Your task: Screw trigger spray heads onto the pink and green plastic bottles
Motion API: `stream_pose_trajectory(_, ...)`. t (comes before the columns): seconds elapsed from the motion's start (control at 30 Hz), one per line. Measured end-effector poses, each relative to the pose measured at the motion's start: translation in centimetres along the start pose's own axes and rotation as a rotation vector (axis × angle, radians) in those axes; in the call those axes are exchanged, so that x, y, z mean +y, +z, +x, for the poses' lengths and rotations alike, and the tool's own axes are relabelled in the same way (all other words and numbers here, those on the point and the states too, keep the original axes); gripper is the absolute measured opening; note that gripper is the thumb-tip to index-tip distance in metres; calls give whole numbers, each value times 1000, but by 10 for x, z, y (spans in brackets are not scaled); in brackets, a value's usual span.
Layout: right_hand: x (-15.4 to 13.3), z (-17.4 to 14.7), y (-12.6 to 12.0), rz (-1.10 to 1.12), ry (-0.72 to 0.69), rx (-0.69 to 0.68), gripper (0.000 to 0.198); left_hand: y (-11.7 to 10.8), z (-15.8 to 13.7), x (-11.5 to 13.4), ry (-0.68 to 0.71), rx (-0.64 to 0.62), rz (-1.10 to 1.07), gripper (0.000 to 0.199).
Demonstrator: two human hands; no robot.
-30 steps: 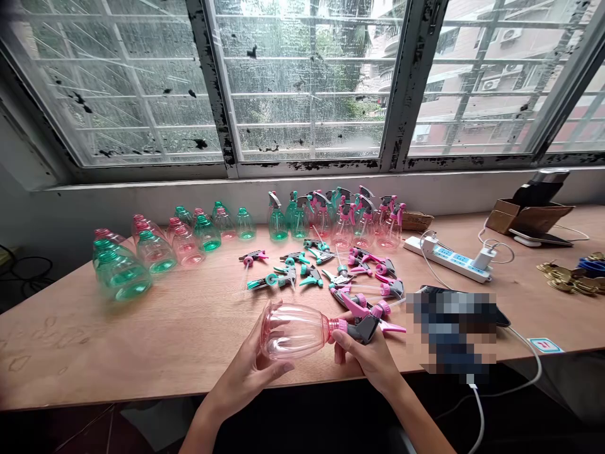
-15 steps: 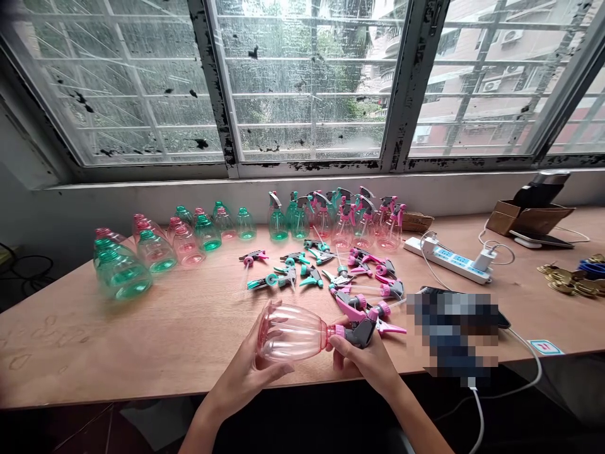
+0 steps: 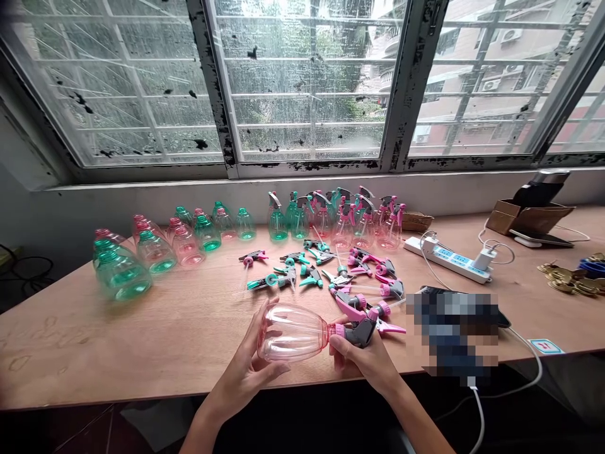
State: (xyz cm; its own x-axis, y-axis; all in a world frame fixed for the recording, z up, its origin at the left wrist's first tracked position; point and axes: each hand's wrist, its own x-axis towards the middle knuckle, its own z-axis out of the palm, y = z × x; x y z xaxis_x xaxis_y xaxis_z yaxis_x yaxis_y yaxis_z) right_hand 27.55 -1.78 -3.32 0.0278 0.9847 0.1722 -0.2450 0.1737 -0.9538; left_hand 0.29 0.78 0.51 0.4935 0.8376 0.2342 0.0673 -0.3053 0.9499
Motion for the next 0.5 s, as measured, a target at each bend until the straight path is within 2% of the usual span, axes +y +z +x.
stream_pose_trajectory(0.17,-1,0,1,4,-24,15,31,1,1,-6,48,0,38,87)
stream_pose_trajectory(0.3,-1,-1,0,-25,-25,-23,31,1,2,-5,47,-7,-37,120)
stream_pose_trajectory(0.33,-1,-1,0,-29,-24,-33,32,1,2,-4,33,-12,-63,122)
stream_pose_trajectory(0.43,-1,-1,1,-22,-15,-18,34,0,1,-3,-17,-42,-64,109)
stream_pose_trajectory(0.5,-1,0,2,-6,-12,12,33,-1,1,-4,8,-45,18,97)
